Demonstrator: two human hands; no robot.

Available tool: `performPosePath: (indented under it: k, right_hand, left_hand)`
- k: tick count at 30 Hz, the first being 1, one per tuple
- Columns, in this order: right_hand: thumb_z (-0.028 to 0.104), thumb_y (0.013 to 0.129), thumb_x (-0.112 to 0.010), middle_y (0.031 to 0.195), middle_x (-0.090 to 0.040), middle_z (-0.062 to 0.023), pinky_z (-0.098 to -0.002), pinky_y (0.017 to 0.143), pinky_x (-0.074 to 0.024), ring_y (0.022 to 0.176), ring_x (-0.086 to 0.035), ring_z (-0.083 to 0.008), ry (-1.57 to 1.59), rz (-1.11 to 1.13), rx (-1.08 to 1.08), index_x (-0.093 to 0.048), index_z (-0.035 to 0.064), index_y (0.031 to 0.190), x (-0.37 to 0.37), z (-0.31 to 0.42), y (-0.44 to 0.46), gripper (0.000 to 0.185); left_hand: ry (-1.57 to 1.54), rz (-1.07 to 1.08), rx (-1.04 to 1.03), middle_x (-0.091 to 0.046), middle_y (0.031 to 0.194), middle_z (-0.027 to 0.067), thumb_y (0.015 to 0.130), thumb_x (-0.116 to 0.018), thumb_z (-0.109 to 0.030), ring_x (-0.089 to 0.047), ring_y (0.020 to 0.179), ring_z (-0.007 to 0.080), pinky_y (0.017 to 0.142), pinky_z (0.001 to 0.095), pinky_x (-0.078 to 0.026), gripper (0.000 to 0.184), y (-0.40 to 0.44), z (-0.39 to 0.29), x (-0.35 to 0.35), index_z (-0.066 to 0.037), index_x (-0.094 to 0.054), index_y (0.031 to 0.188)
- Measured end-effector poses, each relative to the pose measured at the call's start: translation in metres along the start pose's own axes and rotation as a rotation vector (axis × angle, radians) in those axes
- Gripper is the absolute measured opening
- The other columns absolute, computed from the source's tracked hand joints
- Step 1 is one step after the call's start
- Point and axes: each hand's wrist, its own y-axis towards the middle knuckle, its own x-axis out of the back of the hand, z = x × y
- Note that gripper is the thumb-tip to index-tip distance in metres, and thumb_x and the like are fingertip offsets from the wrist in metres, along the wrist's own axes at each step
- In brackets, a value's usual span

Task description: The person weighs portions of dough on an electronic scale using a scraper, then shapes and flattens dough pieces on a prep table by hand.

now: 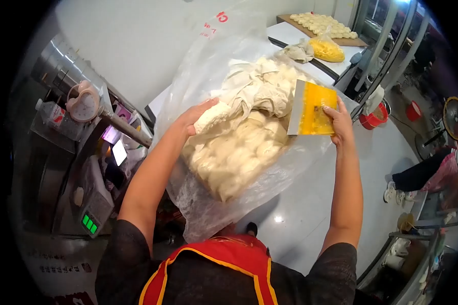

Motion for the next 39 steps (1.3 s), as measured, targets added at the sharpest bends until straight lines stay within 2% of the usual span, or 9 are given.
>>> performPosePath:
  k: [6,12,16,21,23,28,32,35,39]
  right_hand:
    - [-0.003,0.084,-0.052,0.117,-0.055,-0.0146,-0.0344,0.081,-0.0534,0.095,-0.062,-0.0247,0.028,-0.022,0.048,-0.028,0.0044,0.140,0.043,-0.006,0.003,0.061]
    - [-0.003,0.083,-0.052,0.105,-0.059,-0.0140,-0.0405,0.077,-0.0541,0.090,-0.063,-0.0260,0.144,-0.068,0.042,-0.044,0.0004,0.120,0.038,0.018,0.022,0.038]
    - [-0.001,0.082,-0.056,0.098,-0.059,-0.0148,-0.0436,0.072,-0.0557,0.084,-0.064,-0.0285,0.095,-0.185,-0.002,-0.046,-0.0018,0.108,-0.002,0.010,0.078,0.028]
    - [0.002,0.074,-0.063,0.096,-0.061,-0.0170,-0.0407,0.059,-0.0520,0.079,-0.064,-0.0271,-0.308,-0.688,-0.099,-0.052,-0.0047,0.107,-0.029,-0.013,0.148,0.036]
    - [0.002,0.072,-0.063,0.096,-0.062,-0.0175,-0.0402,0.056,-0.0500,0.078,-0.064,-0.0272,-0.187,-0.684,-0.135,-0.053,-0.0040,0.108,-0.039,-0.006,0.155,0.038]
    - [0.014,0.080,-0.052,0.108,-0.053,-0.0166,-0.0327,0.040,-0.0371,0.064,-0.054,-0.0215,-0.231,-0.505,-0.153,-0.018,0.0080,0.139,-0.051,-0.005,0.170,0.069]
    - [0.014,0.077,-0.055,0.109,-0.053,-0.0180,-0.0335,0.041,-0.0378,0.063,-0.054,-0.0217,-0.195,-0.495,-0.176,-0.019,0.0061,0.138,-0.057,-0.008,0.178,0.071]
    - [0.001,0.073,-0.060,0.099,-0.061,-0.0178,-0.0392,0.059,-0.0506,0.079,-0.064,-0.0282,-0.253,-0.605,-0.213,-0.047,-0.0051,0.117,-0.074,0.010,0.143,0.047]
    - [0.003,0.074,-0.061,0.097,-0.061,-0.0186,-0.0385,0.058,-0.0513,0.079,-0.065,-0.0301,-0.461,-0.596,-0.096,-0.051,-0.0059,0.112,-0.057,0.010,0.128,0.040]
  left_hand:
    - [-0.136,0.099,-0.044,-0.061,0.109,0.0135,0.094,-0.051,-0.024,-0.061,0.097,0.0208,0.080,0.0322,-0.054,0.038,0.022,0.010,-0.012,0.003,-0.050,0.121]
    - [0.343,0.263,-0.163,-0.058,0.117,0.0129,0.095,-0.047,-0.022,-0.061,0.098,0.0215,0.082,0.0316,-0.052,0.039,-0.055,-0.017,-0.031,0.004,-0.047,0.125]
    - [0.105,0.106,-0.074,-0.056,0.118,0.0137,0.096,-0.045,-0.029,-0.060,0.100,0.0252,0.083,0.0376,-0.052,0.045,-0.069,0.028,-0.012,-0.009,-0.038,0.136]
    - [-0.156,-0.016,-0.043,-0.062,0.106,0.0126,0.096,-0.042,-0.040,-0.062,0.065,0.0167,0.052,0.0256,-0.053,0.052,-0.110,0.059,0.000,-0.012,-0.036,0.138]
    - [-0.176,-0.024,-0.001,-0.062,0.103,0.0115,0.095,-0.043,-0.040,-0.059,0.054,0.0136,0.044,0.0237,-0.051,0.054,-0.125,0.071,0.007,-0.011,-0.034,0.139]
    - [-0.287,0.105,0.098,-0.061,0.104,0.0135,0.094,-0.047,-0.034,-0.061,0.062,0.0191,0.046,0.0275,-0.053,0.051,-0.132,0.105,0.028,-0.014,-0.034,0.139]
    - [-0.229,0.069,0.102,-0.060,0.107,0.0130,0.094,-0.048,-0.033,-0.061,0.067,0.0203,0.049,0.0285,-0.052,0.051,-0.131,0.119,0.018,-0.015,-0.033,0.140]
    - [-0.194,0.138,0.147,-0.059,0.110,0.0118,0.094,-0.049,-0.033,-0.061,0.079,0.0201,0.062,0.0299,-0.052,0.052,-0.135,0.118,-0.007,-0.013,-0.034,0.140]
    - [-0.052,0.167,0.176,-0.057,0.117,0.0088,0.092,-0.054,-0.032,-0.057,0.098,0.0179,0.082,0.0298,-0.047,0.058,-0.123,0.140,-0.005,-0.008,-0.034,0.140]
